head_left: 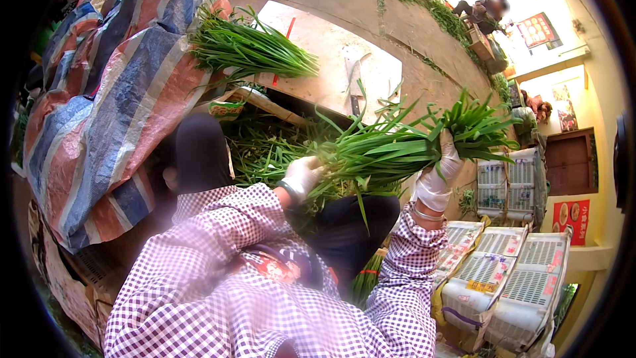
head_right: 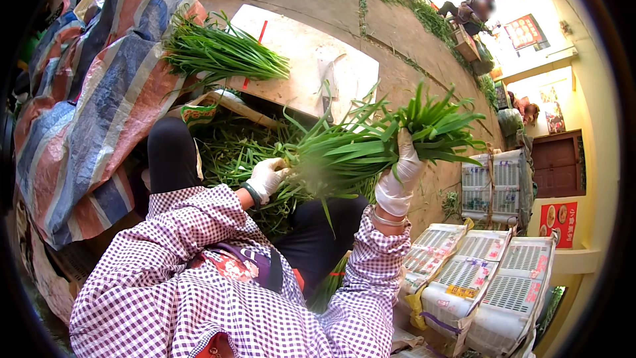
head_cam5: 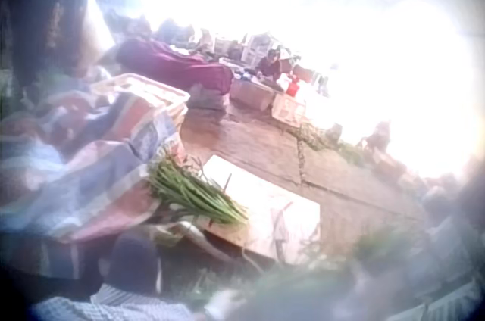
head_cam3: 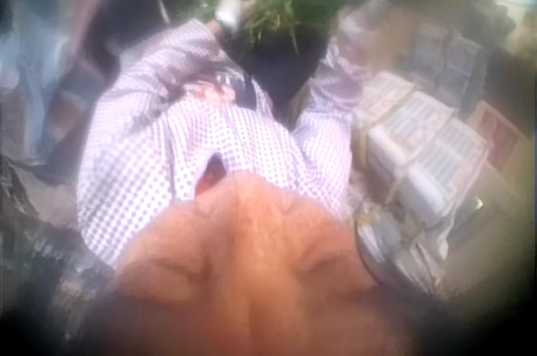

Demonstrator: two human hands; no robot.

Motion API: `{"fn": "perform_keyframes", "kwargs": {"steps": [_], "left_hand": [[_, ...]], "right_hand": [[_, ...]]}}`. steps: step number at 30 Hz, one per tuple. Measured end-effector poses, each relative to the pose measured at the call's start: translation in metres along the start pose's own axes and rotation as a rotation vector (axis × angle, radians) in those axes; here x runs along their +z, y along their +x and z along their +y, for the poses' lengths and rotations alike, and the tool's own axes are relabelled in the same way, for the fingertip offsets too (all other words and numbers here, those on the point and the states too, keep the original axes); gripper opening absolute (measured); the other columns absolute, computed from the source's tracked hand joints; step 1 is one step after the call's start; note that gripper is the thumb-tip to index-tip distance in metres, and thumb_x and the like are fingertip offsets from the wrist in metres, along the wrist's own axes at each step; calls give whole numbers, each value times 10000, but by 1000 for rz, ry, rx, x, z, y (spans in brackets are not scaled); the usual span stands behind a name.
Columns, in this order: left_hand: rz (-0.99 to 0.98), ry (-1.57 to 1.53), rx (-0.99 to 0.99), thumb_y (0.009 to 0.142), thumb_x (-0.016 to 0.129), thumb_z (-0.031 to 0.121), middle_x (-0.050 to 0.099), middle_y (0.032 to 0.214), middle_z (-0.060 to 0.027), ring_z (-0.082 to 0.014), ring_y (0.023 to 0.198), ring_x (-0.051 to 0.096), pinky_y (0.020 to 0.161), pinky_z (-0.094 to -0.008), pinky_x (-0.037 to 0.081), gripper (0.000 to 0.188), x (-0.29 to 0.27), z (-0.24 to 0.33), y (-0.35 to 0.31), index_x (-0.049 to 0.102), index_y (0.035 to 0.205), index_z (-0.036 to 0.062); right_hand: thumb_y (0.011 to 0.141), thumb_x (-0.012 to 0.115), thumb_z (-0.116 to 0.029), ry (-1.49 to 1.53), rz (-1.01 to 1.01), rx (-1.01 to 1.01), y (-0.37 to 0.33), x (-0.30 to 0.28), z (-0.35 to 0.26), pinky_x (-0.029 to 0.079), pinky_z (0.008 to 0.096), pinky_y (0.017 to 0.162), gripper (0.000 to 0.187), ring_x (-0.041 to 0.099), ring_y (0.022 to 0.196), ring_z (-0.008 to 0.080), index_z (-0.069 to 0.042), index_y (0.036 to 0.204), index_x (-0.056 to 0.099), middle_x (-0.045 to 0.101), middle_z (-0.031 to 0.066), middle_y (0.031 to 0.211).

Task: The person cleans green onions by hand by removing outer leaves and debris, then gathers them into a bundle and trims the roots with a large knife on a wooden block.

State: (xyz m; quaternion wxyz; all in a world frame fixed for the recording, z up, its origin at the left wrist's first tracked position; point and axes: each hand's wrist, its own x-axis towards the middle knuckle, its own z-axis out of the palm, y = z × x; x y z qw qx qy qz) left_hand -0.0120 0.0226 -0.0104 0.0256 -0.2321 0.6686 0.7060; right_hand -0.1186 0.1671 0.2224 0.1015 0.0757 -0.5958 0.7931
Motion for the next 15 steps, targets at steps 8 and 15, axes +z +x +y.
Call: {"fn": "perform_keyframes", "kwargs": {"steps": [8,15], "left_hand": [[3,565,207,793,765,92,661,946,-74,-141,844,618,740,-252,497,171,-37,-29,0,697,939,36],[-210,-524,-154,862,710,187,666,1062,-60,-132,983,595,906,-270,464,316,-6,15,-6,641,1105,-3]], "right_hand": [[900,652,-66,-14,32,-80,19,-28,-8,527,229,619,154,606,728,106,-21,1046,641,637,28,903],[901,660,-181,32,38,40,19,-28,2,502,244,631,199,590,722,107,-39,1039,644,625,9,865]]}}
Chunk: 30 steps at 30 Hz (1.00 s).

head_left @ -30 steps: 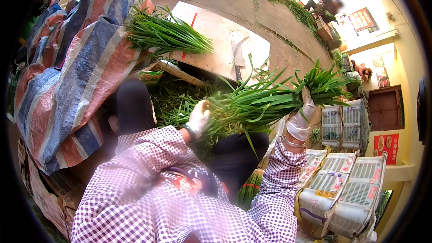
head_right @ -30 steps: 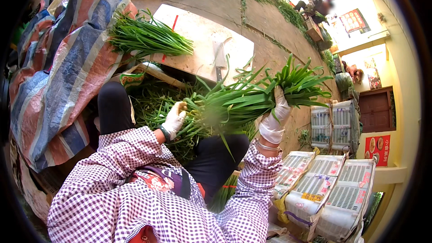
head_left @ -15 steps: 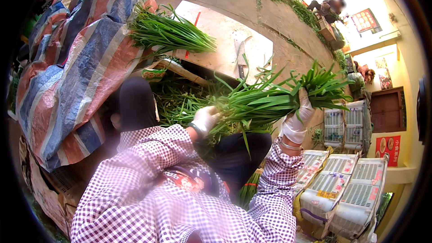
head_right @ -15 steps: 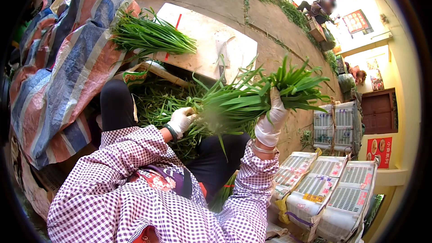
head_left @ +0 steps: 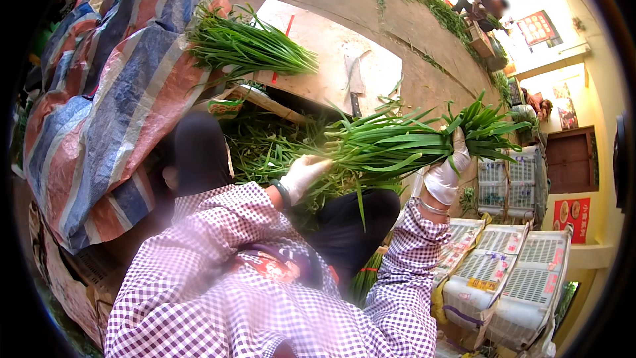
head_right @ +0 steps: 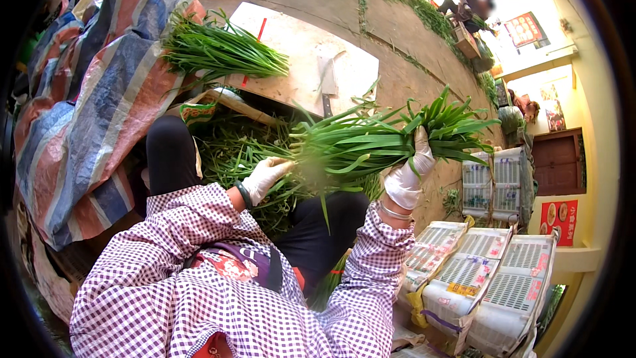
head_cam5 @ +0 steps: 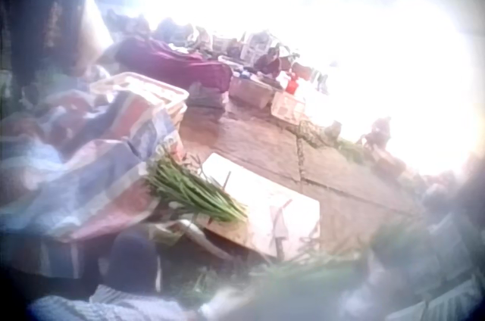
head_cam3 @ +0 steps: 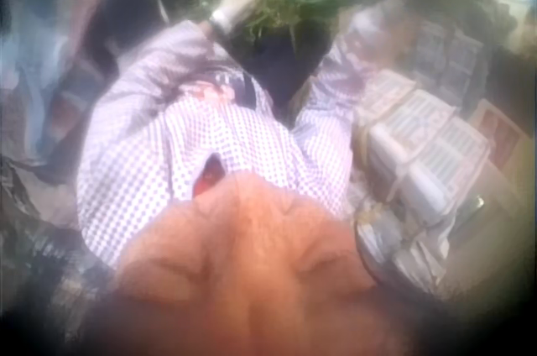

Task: The person cleans green onions by hand by removing outer leaves and debris, then gathers them into a bundle and trims the roots with a large knife on a wooden block.

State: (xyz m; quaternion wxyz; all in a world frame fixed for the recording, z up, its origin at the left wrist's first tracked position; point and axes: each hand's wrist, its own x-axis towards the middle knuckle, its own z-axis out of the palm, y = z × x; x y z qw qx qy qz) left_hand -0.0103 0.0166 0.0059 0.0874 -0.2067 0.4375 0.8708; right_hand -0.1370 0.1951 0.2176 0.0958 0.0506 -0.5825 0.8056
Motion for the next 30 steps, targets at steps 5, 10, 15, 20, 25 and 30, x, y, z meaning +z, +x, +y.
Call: {"fn": "perform_keyframes", "kwargs": {"steps": [5,10,15,20,25,30], "left_hand": [[-29,-114,-7,883,677,168,679,1008,-29,-114,935,591,884,-255,439,250,-7,-10,2,652,1080,16],[144,-196,17,869,686,141,684,926,-2,-102,844,579,797,-248,440,161,-8,-16,8,675,991,37],[294,-6,-77,836,724,161,682,804,-15,-111,739,575,757,-260,446,127,-49,-31,16,696,885,47],[-22,51,12,862,704,264,668,1039,-13,-125,942,576,846,-275,419,307,-30,-8,-1,665,1098,71],[-245,-61,-154,948,544,416,548,1314,-4,-136,1193,453,1034,-357,286,465,-5,17,-9,544,1297,109],[-333,-281,-95,921,610,288,564,1301,-10,-150,1176,490,1029,-370,315,456,-1,10,-5,515,1325,100]], "right_hand": [[905,653,-159,18,-11,23,-1,0,4,510,244,636,181,591,706,111,-41,1041,634,618,7,845],[920,631,-117,41,1,13,1,-3,7,520,236,677,179,592,742,111,-38,1080,618,618,8,891],[925,624,-159,-4,112,-76,14,-14,7,520,252,560,138,611,640,142,-29,968,641,632,43,782],[933,617,-182,58,14,2,9,-23,1,551,301,646,174,628,703,170,-16,973,654,663,74,800],[939,594,-184,240,-197,-42,3,-27,1,523,373,813,248,605,911,238,-42,1140,617,668,80,874],[920,621,-204,267,-324,-103,5,-26,3,476,399,896,262,591,901,237,-43,1125,607,657,78,890]]}}
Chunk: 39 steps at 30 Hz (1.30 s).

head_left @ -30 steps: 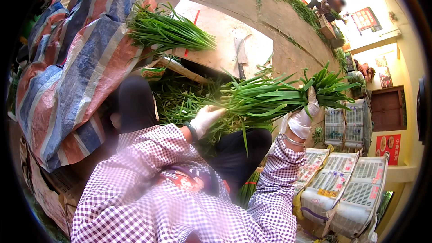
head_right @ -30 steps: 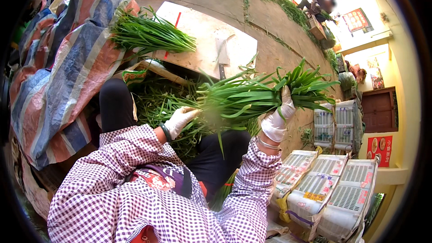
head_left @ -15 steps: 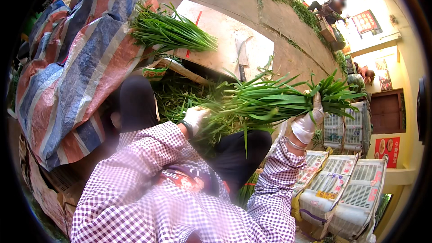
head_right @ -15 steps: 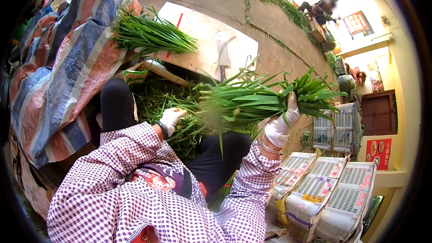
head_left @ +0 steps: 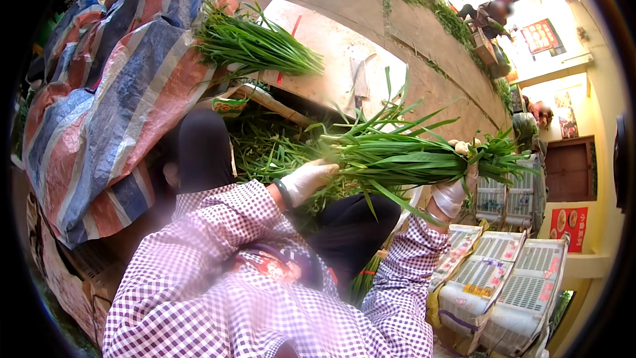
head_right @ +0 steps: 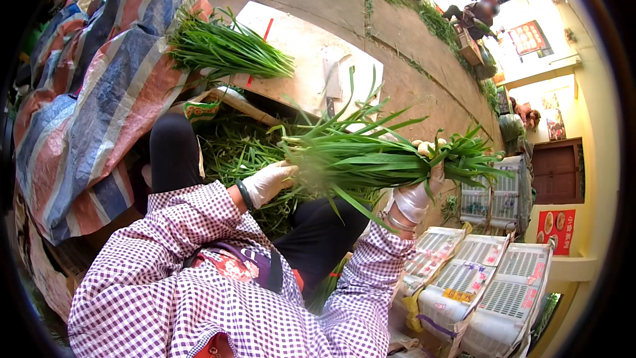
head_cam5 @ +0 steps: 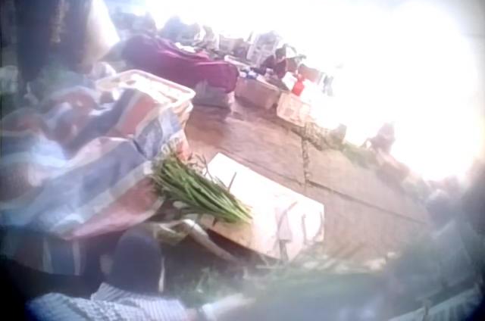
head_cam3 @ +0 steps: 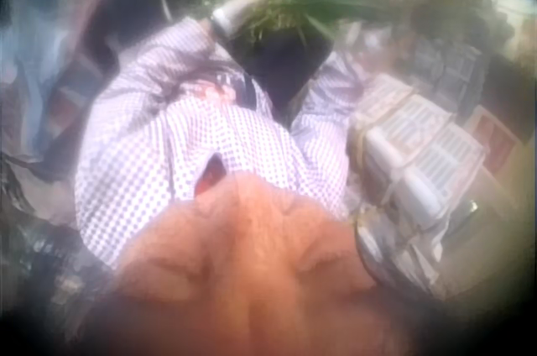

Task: The person cleans green onions by hand by removing outer leaves and debris, then gathers them into a bundle and trims the roots with a large knife on a wooden block.

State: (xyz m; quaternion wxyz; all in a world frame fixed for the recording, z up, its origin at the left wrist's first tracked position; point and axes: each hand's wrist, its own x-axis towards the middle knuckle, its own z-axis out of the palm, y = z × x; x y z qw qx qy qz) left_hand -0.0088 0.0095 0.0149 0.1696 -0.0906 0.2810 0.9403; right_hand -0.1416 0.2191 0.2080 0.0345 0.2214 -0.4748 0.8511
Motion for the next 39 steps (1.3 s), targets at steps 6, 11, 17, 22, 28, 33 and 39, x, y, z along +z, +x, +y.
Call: {"fn": "perform_keyframes", "kwargs": {"steps": [6,11,17,22,28,33,39], "left_hand": [[57,5,10,906,611,193,598,1248,-34,-166,1153,540,1023,-343,378,449,-16,-20,13,506,1328,81],[22,27,86,893,631,173,600,1247,-63,-165,1141,549,1032,-319,377,469,-14,-15,6,510,1322,28],[50,186,20,819,755,230,675,1052,-42,-141,1002,581,930,-289,418,425,-11,4,-6,640,1149,-12],[341,330,-123,796,756,132,686,993,-56,-137,885,610,817,-289,470,349,-57,0,-7,659,1093,-22],[492,578,134,815,746,149,632,1137,-99,-171,1012,588,883,-298,474,369,-10,8,-21,629,1133,2],[500,1005,472,771,772,225,532,1035,-94,-219,1006,550,901,-322,446,365,15,0,-8,653,1069,50],[449,596,55,864,674,288,660,1055,-184,-299,979,622,851,-391,481,378,-4,-18,31,642,1112,4]], "right_hand": [[910,630,-206,62,-36,60,2,-15,7,453,398,910,224,580,916,221,-43,1065,632,653,83,895],[919,617,-201,36,3,41,1,-26,7,451,404,907,221,580,921,235,-33,1061,633,652,94,905],[946,578,-180,-82,94,32,-5,-32,5,482,387,874,263,595,914,240,-27,1158,600,665,95,900],[959,568,-174,-133,169,19,-4,-29,3,529,351,791,265,617,890,217,-28,1177,602,669,89,898],[957,573,-157,-234,247,18,-5,-31,-3,561,332,730,231,641,849,197,-22,1139,615,670,103,893],[924,621,-89,-267,210,19,-10,-4,7,561,277,671,183,643,787,151,-12,1090,616,654,76,895],[918,628,-64,-243,226,27,-21,18,31,530,238,670,197,611,768,107,-51,1115,619,633,9,943]]}}
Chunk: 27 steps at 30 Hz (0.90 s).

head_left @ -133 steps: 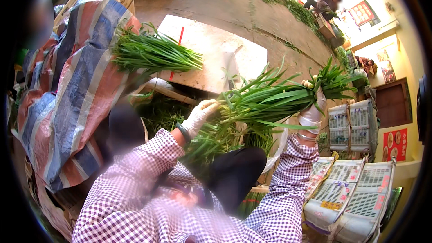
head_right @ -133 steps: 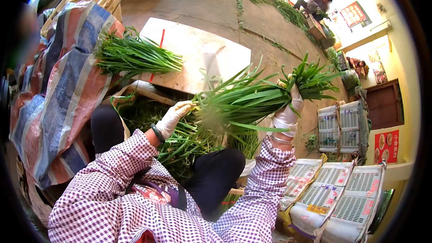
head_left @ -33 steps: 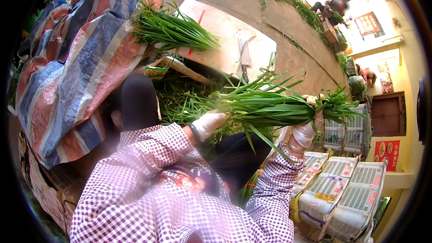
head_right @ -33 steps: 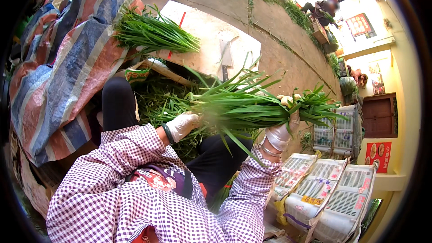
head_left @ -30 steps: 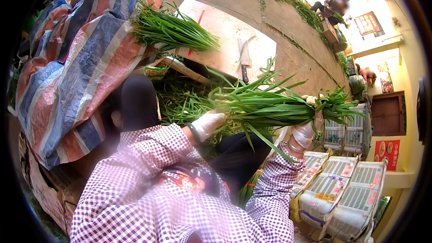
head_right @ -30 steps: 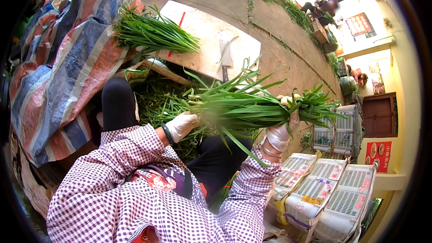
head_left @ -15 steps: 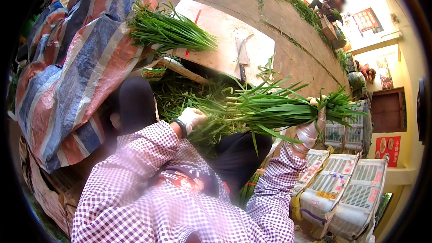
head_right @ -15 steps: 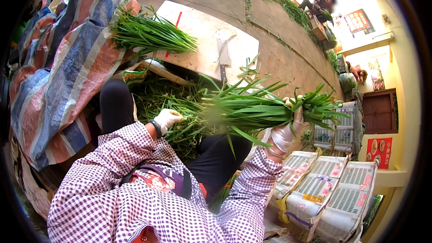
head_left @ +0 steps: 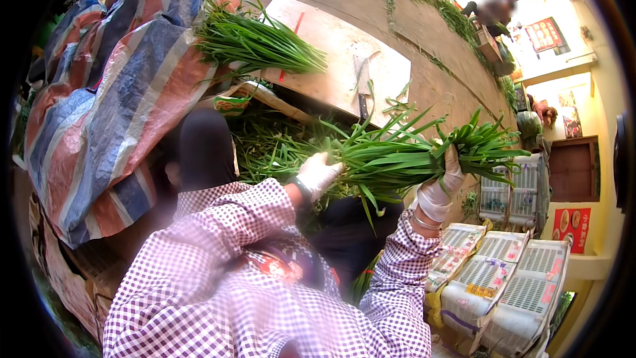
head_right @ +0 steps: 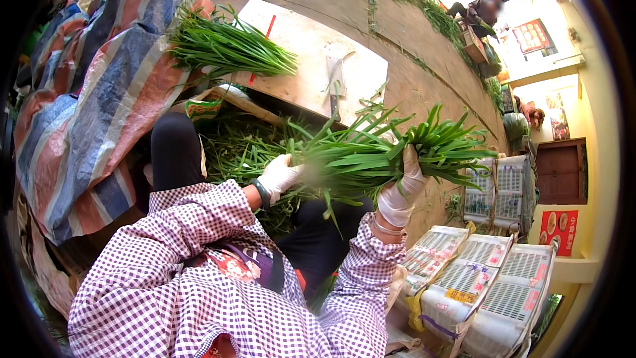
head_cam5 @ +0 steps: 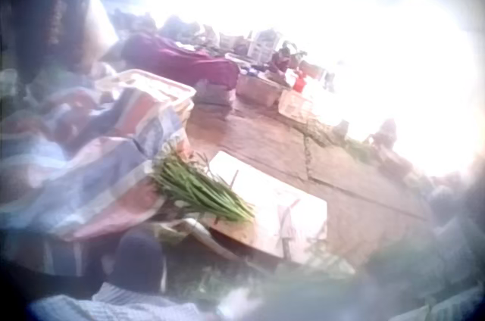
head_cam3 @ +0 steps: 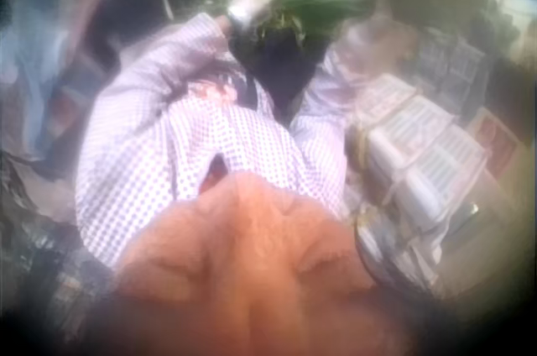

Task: The person cleans green onions by hand by removing outer leaves and debris, then gathers them into a bundle and trims the roots with a large knife on a wooden block.

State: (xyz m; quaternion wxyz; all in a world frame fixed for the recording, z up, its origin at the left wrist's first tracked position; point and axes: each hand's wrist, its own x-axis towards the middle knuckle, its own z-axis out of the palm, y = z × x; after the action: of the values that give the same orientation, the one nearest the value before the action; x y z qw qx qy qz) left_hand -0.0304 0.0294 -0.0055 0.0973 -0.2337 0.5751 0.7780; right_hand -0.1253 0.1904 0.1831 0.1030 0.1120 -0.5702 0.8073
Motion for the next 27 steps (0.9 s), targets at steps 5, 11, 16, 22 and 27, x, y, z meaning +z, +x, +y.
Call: {"fn": "perform_keyframes", "kwargs": {"steps": [5,11,16,22,27], "left_hand": [[104,566,290,916,545,270,689,937,-154,-278,851,650,769,-360,504,338,-7,-6,6,621,1115,9],[57,575,162,926,489,225,636,907,-247,-391,872,612,762,-439,491,276,-21,2,-2,610,993,-14],[44,825,545,912,486,195,618,849,-219,-386,840,590,732,-418,480,247,-52,-52,26,621,856,-4],[44,-170,-288,857,528,125,574,756,-35,-167,685,524,597,-320,430,142,-72,-41,19,613,909,24],[-243,-465,106,819,689,125,529,1280,-84,-194,1183,483,1033,-329,375,602,-23,-17,-5,449,1364,39]], "right_hand": [[895,647,-36,-10,-9,12,-10,5,-9,537,273,800,277,614,906,129,-34,1166,590,625,32,1067],[880,661,-25,-119,33,-13,-14,13,-25,555,275,742,244,623,857,133,-47,1116,604,630,27,1022],[877,662,-15,-64,70,-15,-8,14,-29,555,261,708,259,629,811,126,-47,1128,608,644,27,992],[957,586,-173,-98,136,-29,3,1,-41,516,257,647,188,605,719,116,-13,1026,658,640,33,855],[957,581,-209,-14,147,117,13,-20,-28,504,246,674,194,597,762,110,-31,1014,632,638,26,864]]}}
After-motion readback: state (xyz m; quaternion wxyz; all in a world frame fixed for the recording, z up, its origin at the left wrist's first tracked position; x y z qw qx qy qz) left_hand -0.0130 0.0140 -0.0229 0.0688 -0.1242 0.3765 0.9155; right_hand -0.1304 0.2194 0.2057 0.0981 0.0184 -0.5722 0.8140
